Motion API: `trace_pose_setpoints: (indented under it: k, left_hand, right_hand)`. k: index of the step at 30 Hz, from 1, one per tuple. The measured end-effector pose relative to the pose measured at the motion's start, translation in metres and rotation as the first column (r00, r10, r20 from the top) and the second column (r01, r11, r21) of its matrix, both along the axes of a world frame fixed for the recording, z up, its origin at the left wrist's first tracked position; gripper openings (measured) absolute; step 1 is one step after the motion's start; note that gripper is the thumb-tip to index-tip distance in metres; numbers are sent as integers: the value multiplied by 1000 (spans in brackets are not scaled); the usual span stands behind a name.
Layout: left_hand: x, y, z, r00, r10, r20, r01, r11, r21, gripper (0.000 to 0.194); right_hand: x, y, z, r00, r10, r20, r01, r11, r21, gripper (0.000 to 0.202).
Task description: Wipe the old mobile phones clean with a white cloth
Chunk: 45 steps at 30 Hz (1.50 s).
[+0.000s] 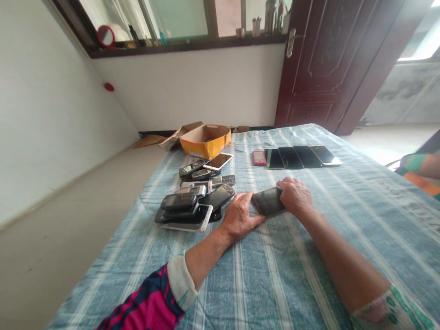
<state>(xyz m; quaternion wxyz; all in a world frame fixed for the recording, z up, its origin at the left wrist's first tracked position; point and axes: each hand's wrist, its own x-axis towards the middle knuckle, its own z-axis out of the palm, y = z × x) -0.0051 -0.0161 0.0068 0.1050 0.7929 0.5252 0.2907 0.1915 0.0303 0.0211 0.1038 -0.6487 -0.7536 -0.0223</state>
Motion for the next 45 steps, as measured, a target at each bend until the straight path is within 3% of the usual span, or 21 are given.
trace_pose_setpoints:
  k: [8,10,15,18,21,28,30,34,39,45]
  left_hand:
    - [1,0,1,1000,13,-2,-13,1000,-11,62]
    - [1,0,2,1000,15,-6,-15,1000,-15,61]
    - [1,-1,4,1000,-2,-9,2,1000,-5,61]
    - [1,-1,4,1000,-8,-11,8,1000,1,59]
    - [1,-1,3,1000,-5,-11,5,1000,4,57]
    - [0,0,2,1000,-2,-22,2,1000,-3,56]
    - [0,0,2,1000,-3,-23,3,1000,-3,55]
    - [0,0,2,1000,-13,-27,13,1000,7,57]
    - [-1,-1,3,999,-17,-34,17,1000,0,60]
    - [0,-1,3,1000,-14,-24,14,1000,-4,57]
  right_hand:
    - [-26,-13,5,934,345,-94,-345,938,15,29]
    - [-25,-13,6,942,321,-101,-322,947,8,29]
    - [-6,-4,3,994,97,-53,-98,995,-18,27]
    - [-2,-2,0,999,35,-27,-35,999,-3,26]
    - [-7,-5,0,997,76,-17,-76,997,14,27]
    - [-28,-17,5,927,360,-106,-361,933,15,29]
    - [-27,-15,5,934,340,-113,-341,940,16,31]
    - [-14,-7,3,986,154,-58,-155,988,-15,30]
    - [-1,-2,0,1000,7,-3,-7,1000,-2,27]
    - [-9,-7,2,993,118,-16,-118,993,-12,28]
